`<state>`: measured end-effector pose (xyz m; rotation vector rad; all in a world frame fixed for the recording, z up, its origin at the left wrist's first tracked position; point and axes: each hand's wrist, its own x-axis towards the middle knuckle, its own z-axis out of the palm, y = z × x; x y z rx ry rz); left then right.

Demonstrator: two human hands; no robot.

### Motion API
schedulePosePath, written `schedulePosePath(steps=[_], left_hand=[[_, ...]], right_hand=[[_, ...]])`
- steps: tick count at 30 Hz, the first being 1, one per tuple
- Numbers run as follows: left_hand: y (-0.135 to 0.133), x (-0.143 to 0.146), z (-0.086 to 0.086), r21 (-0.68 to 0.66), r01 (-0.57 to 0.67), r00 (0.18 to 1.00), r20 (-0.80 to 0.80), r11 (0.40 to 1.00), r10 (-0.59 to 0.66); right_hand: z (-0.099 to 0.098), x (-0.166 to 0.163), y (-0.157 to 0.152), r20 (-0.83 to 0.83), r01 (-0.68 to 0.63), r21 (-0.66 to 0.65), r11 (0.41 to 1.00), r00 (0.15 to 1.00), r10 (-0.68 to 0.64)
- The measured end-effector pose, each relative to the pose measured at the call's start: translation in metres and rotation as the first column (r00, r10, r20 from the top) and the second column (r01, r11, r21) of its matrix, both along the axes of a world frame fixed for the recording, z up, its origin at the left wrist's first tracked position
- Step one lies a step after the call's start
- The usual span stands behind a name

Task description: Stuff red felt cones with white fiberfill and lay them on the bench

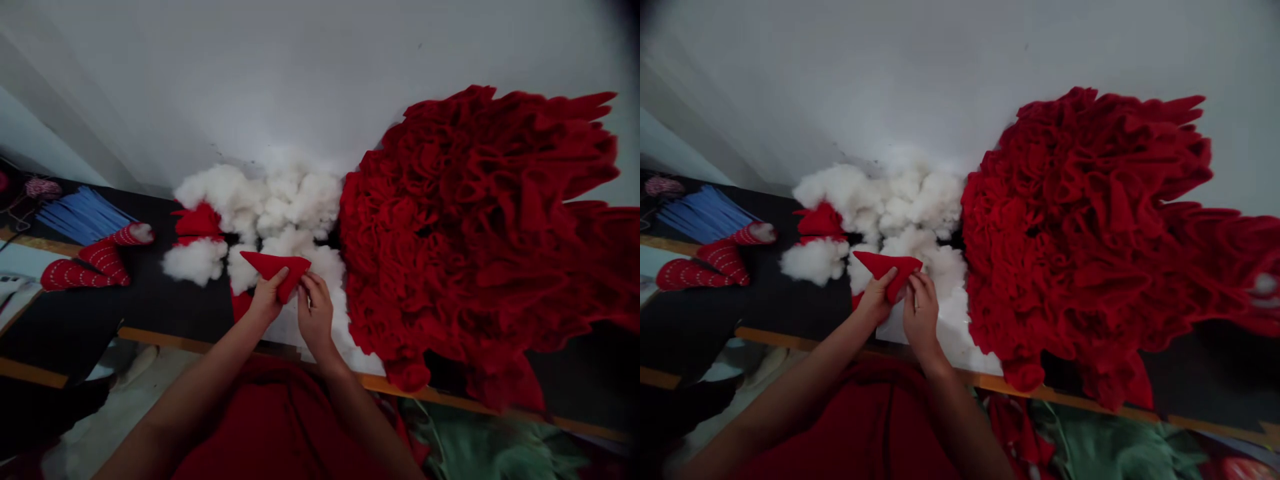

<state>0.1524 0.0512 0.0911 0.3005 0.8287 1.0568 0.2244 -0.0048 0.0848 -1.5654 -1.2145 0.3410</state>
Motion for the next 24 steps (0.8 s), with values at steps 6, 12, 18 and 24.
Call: schedulePosePath(steps=[6, 12, 18, 24], left_hand=[[-0.001, 0.003, 0.004, 0.067, 0.013, 1.000, -0.026, 0.998, -0.011], [0.000, -0.002, 0.005, 0.122, 0.017, 1.000, -0.004, 0.992, -0.016], [0.003, -0.011, 0.006, 0.147, 0.092, 0.992, 0.076, 0.985, -0.104], [-0.002, -0.005, 0.013, 0.050, 0.115, 0.985, 0.125, 0.992, -0.120]], right_hand=[[0.004, 0.001, 0.001, -0.038, -0.017, -0.008, 1.000, 0.999, 0.016], [0.001, -0.001, -0.001, -0.391, -0.055, -0.034, 0.998, 0.920, 0.037], [0.002, 0.005, -0.001, -0.417, -0.024, -0.044, 0.999, 0.909, 0.004], [-0.005, -0.008, 0.001, -0.049, -0.016, 0.019, 1.000, 0.999, 0.017]])
